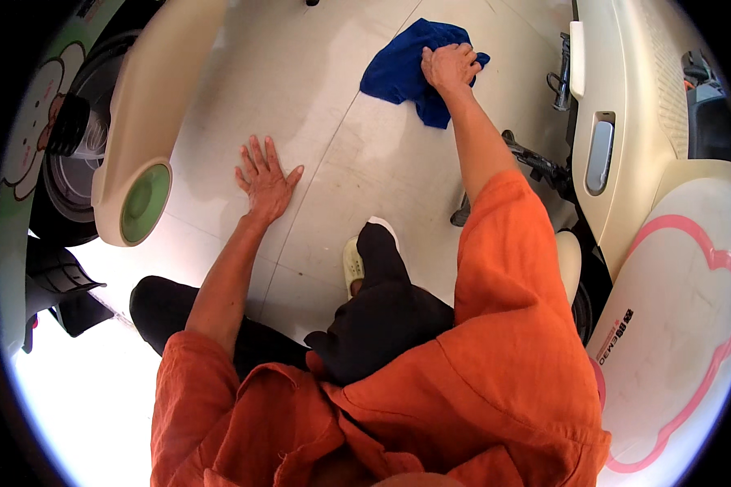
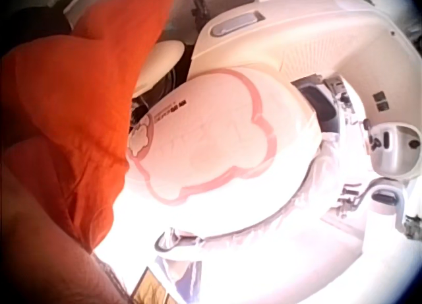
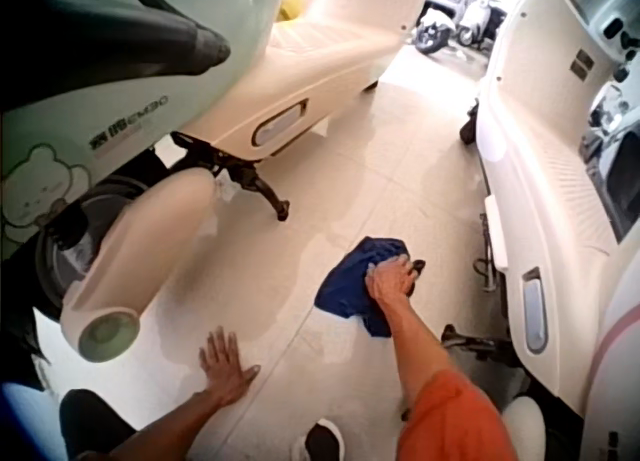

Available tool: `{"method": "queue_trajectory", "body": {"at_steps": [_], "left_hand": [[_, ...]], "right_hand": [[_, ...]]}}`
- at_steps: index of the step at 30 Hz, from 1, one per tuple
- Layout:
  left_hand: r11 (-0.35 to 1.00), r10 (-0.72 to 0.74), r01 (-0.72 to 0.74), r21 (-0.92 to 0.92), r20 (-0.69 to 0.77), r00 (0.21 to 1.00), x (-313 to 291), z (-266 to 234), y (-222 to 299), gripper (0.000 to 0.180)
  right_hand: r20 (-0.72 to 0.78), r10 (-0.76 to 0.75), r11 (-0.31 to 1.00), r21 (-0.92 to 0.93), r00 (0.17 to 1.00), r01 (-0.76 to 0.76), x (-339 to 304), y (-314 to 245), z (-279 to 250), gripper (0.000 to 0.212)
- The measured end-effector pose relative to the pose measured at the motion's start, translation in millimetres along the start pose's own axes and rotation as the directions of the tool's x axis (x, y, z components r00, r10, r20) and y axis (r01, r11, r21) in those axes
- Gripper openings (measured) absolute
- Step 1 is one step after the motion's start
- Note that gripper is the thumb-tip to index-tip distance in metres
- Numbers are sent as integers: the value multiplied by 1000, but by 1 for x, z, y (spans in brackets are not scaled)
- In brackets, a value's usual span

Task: The person wipes the floor between several electric scooters with a blue cloth, moving around the vehicles and briefly handling a small part on one scooter.

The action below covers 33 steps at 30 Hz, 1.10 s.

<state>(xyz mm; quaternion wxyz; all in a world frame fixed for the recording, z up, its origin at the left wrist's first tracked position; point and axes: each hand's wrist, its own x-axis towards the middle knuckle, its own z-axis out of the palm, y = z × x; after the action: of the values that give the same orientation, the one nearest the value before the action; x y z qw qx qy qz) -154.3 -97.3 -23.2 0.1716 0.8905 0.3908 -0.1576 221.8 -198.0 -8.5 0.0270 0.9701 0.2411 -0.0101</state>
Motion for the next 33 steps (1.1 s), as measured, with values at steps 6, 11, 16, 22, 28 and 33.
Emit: {"method": "queue_trajectory", "body": {"at_steps": [6, 11, 16, 22, 28, 33], "left_hand": [[1000, -15, 16, 22, -17, 1000, -2, 6, -4, 90], [1000, -13, 14, 5, -25, 1000, -2, -2, -5, 90], [1000, -1, 2, 17, -15, 1000, 3, 3, 1, 90], [1000, -16, 16, 2, -14, 1000, -1, 1, -4, 90], [1000, 3, -3, -12, -8, 1000, -1, 2, -2, 90], [1000, 11, -11, -18, 4, 1000, 3, -1, 3, 90]], "right_hand": [[29, -44, 993, 115, 999, 41, -36, -16, 2, 63], [35, -109, 991, 84, 993, 106, -31, -12, -3, 67], [69, 17, 999, 43, 997, -20, -8, -3, -11, 70], [66, -83, 995, 69, 994, 78, -41, -10, -5, 68], [22, 100, 995, 17, 995, -100, -14, -3, -6, 77], [47, 111, 989, 95, 993, -115, -8, 1, -5, 68]]}}
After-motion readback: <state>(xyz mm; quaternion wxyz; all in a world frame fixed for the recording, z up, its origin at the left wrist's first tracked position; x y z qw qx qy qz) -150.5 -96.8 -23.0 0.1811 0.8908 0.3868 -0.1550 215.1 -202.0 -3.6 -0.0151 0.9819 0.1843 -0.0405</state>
